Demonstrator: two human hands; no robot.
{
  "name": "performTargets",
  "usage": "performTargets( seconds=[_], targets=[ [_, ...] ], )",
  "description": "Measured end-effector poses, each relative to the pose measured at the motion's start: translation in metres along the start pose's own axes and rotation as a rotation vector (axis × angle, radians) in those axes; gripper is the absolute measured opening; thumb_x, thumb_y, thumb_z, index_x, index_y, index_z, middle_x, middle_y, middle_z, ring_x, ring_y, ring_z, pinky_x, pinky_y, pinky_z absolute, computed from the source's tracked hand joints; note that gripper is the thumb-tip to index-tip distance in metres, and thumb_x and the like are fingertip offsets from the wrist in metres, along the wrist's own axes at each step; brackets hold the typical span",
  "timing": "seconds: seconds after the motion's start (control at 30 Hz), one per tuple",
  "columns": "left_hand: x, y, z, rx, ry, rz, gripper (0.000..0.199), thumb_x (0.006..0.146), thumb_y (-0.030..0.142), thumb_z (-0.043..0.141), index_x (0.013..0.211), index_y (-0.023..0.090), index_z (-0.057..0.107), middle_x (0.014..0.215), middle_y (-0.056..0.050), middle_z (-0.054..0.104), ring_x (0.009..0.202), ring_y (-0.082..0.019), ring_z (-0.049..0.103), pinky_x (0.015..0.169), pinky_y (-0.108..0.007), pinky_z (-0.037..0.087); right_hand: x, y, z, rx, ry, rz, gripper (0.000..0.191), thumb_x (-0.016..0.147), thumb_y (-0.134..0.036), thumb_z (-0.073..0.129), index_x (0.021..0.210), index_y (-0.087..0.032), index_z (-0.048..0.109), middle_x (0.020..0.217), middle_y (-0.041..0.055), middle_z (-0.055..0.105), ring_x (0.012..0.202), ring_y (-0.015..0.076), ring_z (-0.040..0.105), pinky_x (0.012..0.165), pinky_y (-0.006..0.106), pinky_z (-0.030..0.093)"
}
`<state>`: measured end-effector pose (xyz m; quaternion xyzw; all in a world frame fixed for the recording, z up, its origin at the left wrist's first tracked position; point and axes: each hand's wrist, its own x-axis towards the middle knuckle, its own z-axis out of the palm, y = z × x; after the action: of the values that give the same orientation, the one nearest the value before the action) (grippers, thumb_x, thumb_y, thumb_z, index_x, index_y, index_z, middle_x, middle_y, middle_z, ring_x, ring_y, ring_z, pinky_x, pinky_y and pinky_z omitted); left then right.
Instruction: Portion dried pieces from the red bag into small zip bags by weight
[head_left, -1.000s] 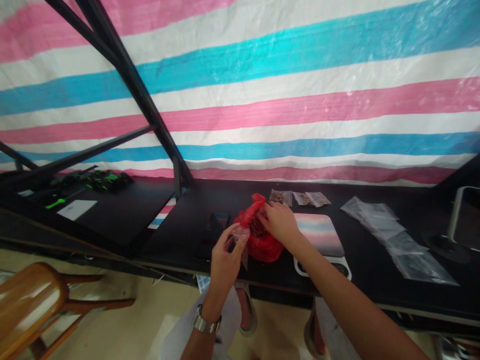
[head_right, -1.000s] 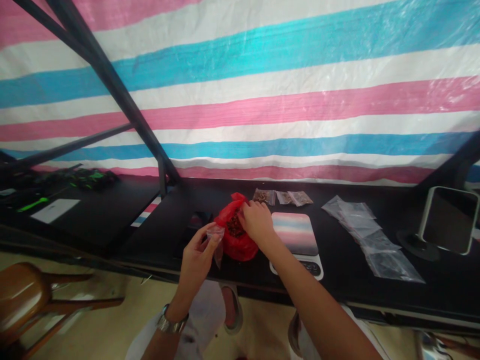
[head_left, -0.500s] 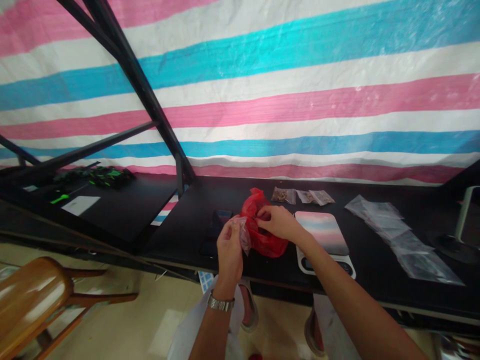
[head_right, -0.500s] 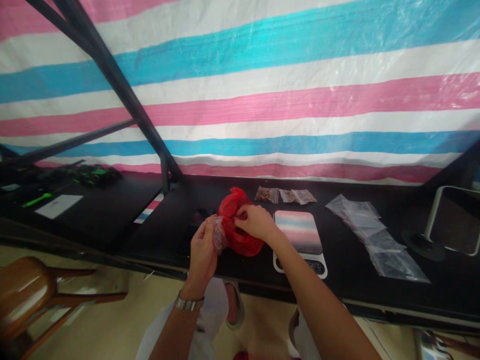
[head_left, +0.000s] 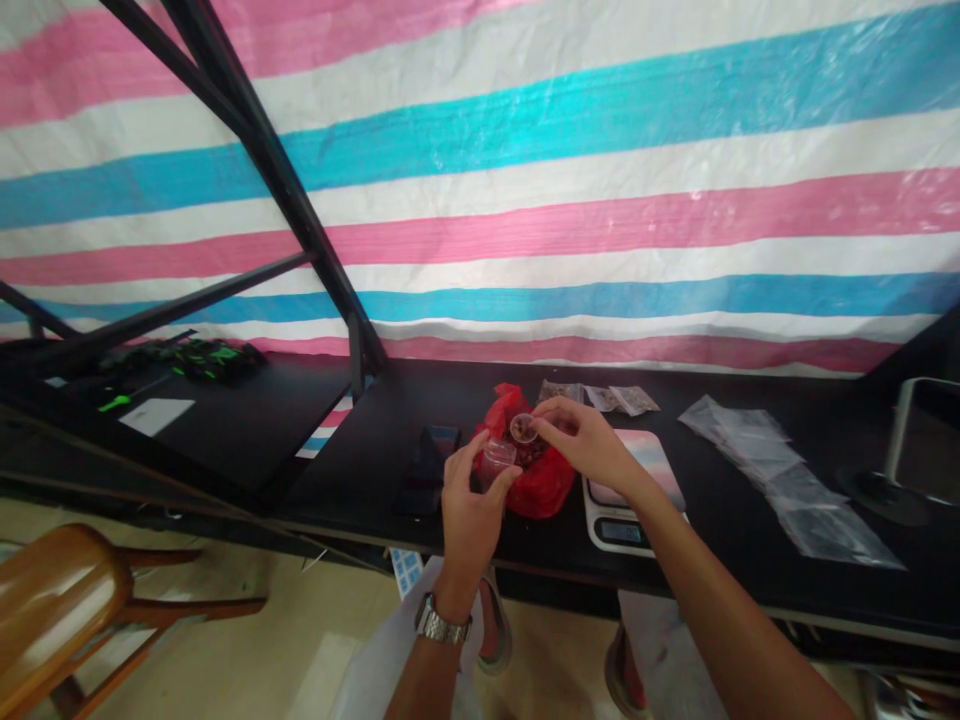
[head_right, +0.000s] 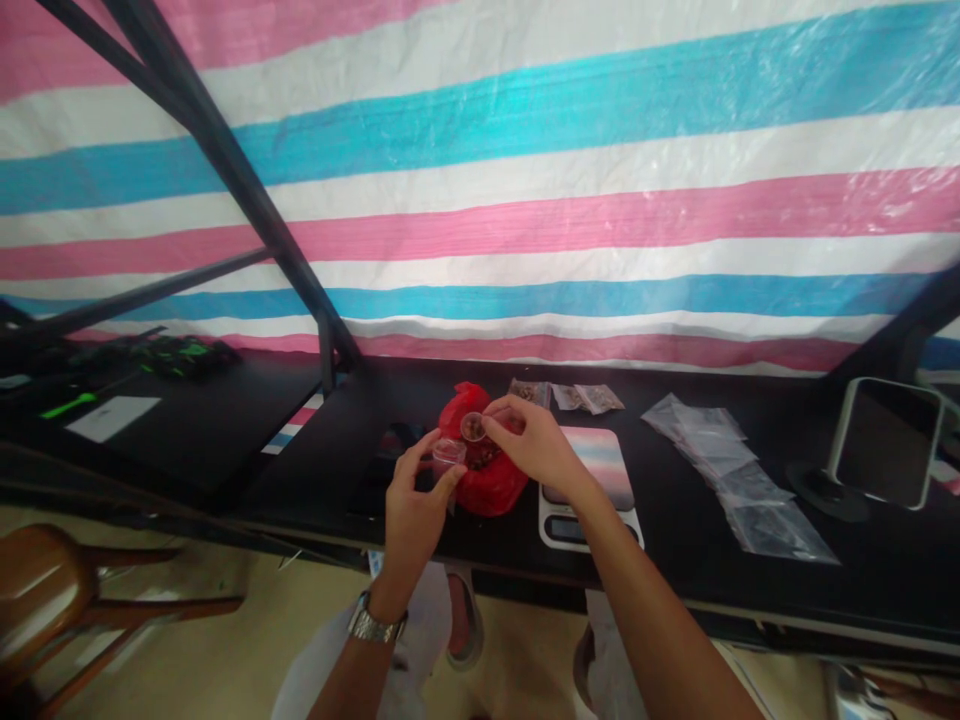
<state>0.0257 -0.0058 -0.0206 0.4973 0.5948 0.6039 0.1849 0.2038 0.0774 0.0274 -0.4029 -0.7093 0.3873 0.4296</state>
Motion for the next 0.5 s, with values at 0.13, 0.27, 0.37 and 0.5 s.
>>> performTargets(
  seconds=[0.13, 0.27, 0.37, 0.5],
  targets=[
    [-0.002, 0.003, 0.007, -0.029, -0.028, 0.03, 0.046, 0.083, 0.031, 0.082, 0.128, 0.026, 0.074, 0.126, -0.009, 0.073, 0.118, -0.027, 0.068, 0.107, -0.044, 0.053, -0.011, -0.021, 0.003, -0.083, -0.007, -0.182, 0.01, 0.093, -0.03, 0.07, 0.099, -0.023, 0.074, 0.093, 0.0017, 0.078, 0.078, 0.0177, 0.069, 0.075, 0.031, 0.054],
    [-0.001, 0.004, 0.007, -0.069, -0.04, 0.035, 0.044, 0.086, 0.031, 0.08, 0.129, 0.025, 0.072, 0.129, -0.008, 0.073, 0.119, -0.026, 0.069, 0.108, -0.043, 0.052, -0.016, -0.025, 0.008, -0.142, 0.025, -0.372, 0.016, 0.09, -0.018, 0.074, 0.104, -0.026, 0.073, 0.115, 0.0039, 0.079, 0.108, 0.0222, 0.073, 0.102, 0.039, 0.053],
    [-0.001, 0.004, 0.005, -0.086, -0.04, 0.048, 0.044, 0.086, 0.031, 0.079, 0.129, 0.024, 0.072, 0.128, -0.008, 0.073, 0.117, -0.025, 0.069, 0.107, -0.041, 0.053, -0.017, -0.024, 0.009, -0.173, 0.025, -0.402, 0.017, 0.092, -0.018, 0.075, 0.106, -0.027, 0.072, 0.116, 0.0037, 0.079, 0.11, 0.0227, 0.073, 0.103, 0.04, 0.053],
    [-0.002, 0.004, 0.002, -0.093, -0.052, 0.061, 0.043, 0.086, 0.03, 0.079, 0.128, 0.024, 0.072, 0.127, -0.008, 0.073, 0.117, -0.025, 0.07, 0.106, -0.04, 0.055, -0.018, -0.023, 0.011, -0.179, 0.06, -0.406, 0.021, 0.093, -0.022, 0.077, 0.112, -0.029, 0.073, 0.116, 0.0022, 0.08, 0.107, 0.0227, 0.074, 0.1, 0.039, 0.053]
  ],
)
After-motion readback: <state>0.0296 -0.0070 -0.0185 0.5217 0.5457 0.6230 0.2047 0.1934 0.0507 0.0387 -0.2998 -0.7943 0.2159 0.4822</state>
